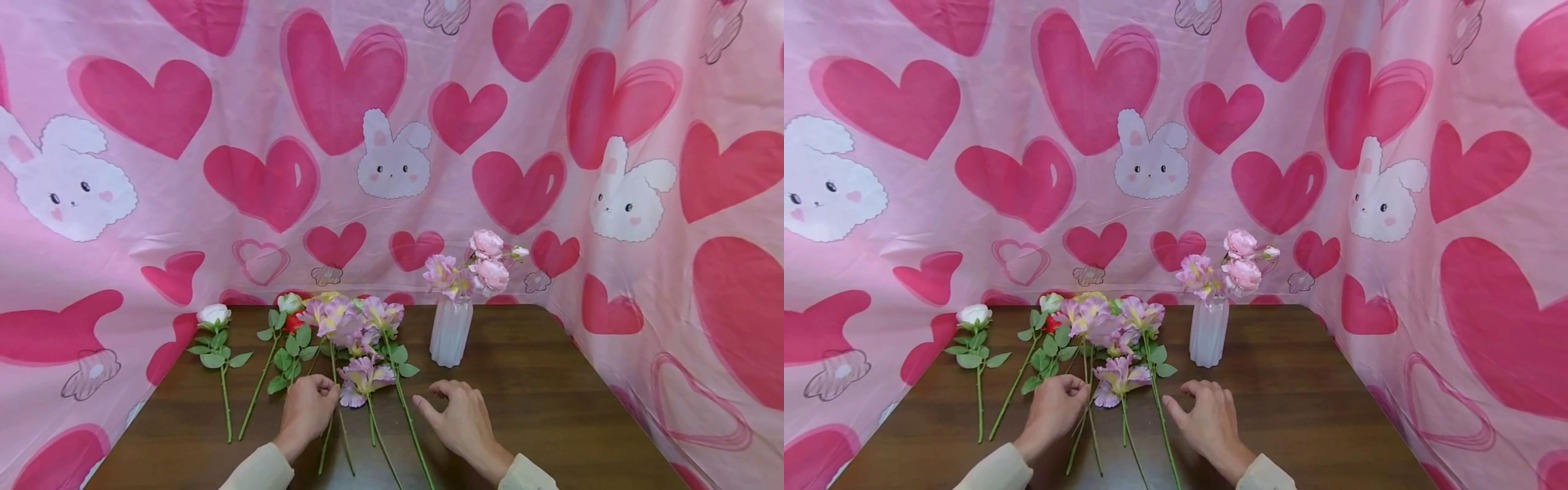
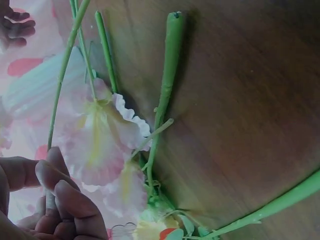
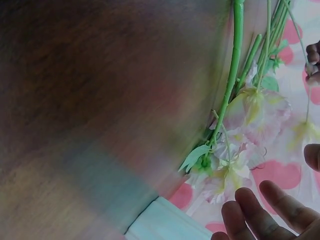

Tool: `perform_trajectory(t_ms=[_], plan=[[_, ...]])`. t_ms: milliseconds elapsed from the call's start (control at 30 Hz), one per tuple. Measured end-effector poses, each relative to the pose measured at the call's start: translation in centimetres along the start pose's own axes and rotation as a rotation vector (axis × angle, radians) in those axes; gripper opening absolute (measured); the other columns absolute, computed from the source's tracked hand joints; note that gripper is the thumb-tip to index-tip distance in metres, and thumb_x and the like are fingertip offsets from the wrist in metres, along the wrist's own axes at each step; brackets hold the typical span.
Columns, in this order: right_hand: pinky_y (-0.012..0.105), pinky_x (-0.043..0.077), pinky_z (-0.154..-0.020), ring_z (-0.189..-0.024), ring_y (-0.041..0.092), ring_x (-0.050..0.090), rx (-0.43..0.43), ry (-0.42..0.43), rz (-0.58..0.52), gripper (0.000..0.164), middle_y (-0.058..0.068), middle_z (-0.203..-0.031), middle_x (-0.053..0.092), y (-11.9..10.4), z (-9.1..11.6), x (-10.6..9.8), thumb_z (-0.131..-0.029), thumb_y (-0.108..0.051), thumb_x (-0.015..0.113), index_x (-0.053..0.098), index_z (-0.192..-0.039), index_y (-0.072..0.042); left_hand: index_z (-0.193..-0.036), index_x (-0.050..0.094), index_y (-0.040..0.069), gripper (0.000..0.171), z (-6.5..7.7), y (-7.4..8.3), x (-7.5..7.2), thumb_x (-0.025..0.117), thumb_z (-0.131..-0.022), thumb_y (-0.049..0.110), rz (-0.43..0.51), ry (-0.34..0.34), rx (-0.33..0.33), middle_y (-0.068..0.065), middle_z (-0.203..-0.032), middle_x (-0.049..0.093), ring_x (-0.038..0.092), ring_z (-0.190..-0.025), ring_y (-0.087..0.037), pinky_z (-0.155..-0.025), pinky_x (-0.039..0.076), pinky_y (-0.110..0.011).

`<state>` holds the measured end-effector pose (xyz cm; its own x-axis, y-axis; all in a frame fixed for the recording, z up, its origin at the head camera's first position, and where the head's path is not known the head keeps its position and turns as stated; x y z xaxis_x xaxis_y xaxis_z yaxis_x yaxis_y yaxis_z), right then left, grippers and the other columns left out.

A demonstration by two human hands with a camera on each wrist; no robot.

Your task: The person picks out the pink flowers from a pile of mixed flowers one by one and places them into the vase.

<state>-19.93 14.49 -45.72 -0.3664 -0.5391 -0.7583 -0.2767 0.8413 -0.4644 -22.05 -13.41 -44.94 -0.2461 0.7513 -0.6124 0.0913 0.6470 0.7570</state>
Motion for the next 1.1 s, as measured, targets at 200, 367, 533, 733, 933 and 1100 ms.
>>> perform_trajectory(t_ms=[200,367,533,733,933,1100], plan=[[0.049,0.049,-0.086,-0.088,0.019,0.068,-0.002,0.005,0.005,0.029,-0.005,-0.091,0.075,0.0,-0.1,0.1,-0.086,-0.049,0.080,0.077,-0.090,-0.020,-0.079,0.074,0.010,0.010,0.2,0.5,0.1,0.076,-0.089,0.010,0.026,0.003,0.055,0.007,-0.066,0.066,0.054,-0.056,-0.008,-0.054,0.045,-0.028],[0.049,0.049,-0.086,-0.089,0.020,0.068,0.007,-0.001,0.002,0.031,-0.004,-0.092,0.075,0.0,-0.1,0.0,-0.086,-0.051,0.080,0.077,-0.091,-0.020,-0.081,0.075,0.009,0.008,0.4,0.9,0.2,0.076,-0.089,0.010,0.038,0.007,0.092,0.008,-0.066,0.067,0.054,-0.055,-0.006,-0.053,0.044,-0.026],[0.049,0.049,-0.087,-0.090,0.020,0.069,0.009,-0.004,-0.003,0.033,-0.005,-0.092,0.074,0.0,-0.1,-0.1,-0.086,-0.053,0.078,0.078,-0.091,-0.020,-0.081,0.075,0.008,0.008,0.6,1.4,0.3,0.077,-0.089,0.008,0.068,-0.006,0.150,0.008,-0.066,0.067,0.055,-0.057,-0.005,-0.053,0.044,-0.024],[0.049,0.050,-0.086,-0.089,0.020,0.069,0.001,0.006,-0.010,0.032,-0.004,-0.091,0.075,-0.1,0.0,-0.1,-0.086,-0.052,0.079,0.078,-0.090,-0.020,-0.081,0.075,0.009,0.008,0.9,1.7,0.5,0.078,-0.088,0.006,0.086,-0.023,0.204,0.009,-0.068,0.068,0.056,-0.059,-0.003,-0.056,0.045,-0.023],[0.048,0.050,-0.085,-0.088,0.019,0.069,0.001,0.006,-0.012,0.033,-0.004,-0.092,0.075,-0.2,0.0,0.0,-0.086,-0.053,0.079,0.077,-0.090,-0.020,-0.078,0.073,0.016,0.015,1.2,2.1,0.4,0.077,-0.089,0.006,0.102,-0.051,0.229,0.011,-0.067,0.067,0.056,-0.059,-0.001,-0.056,0.046,-0.023],[0.049,0.050,-0.086,-0.088,0.019,0.069,0.003,0.000,-0.010,0.033,-0.005,-0.092,0.075,-0.2,0.0,0.1,-0.086,-0.052,0.078,0.077,-0.091,-0.020,-0.077,0.072,0.018,0.019,1.4,2.5,0.5,0.077,-0.088,0.004,0.118,-0.046,0.287,0.013,-0.068,0.066,0.055,-0.059,0.001,-0.055,0.046,-0.022]])
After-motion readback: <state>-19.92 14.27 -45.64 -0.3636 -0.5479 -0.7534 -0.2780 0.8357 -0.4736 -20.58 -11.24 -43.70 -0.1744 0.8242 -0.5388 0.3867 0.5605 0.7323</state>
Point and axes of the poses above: each hand's wrist, its own z-axis away from the middle knuckle, its own x-axis out of the palm, y = z × x, the point moved 2 cm from there along -z, towards the middle knuckle
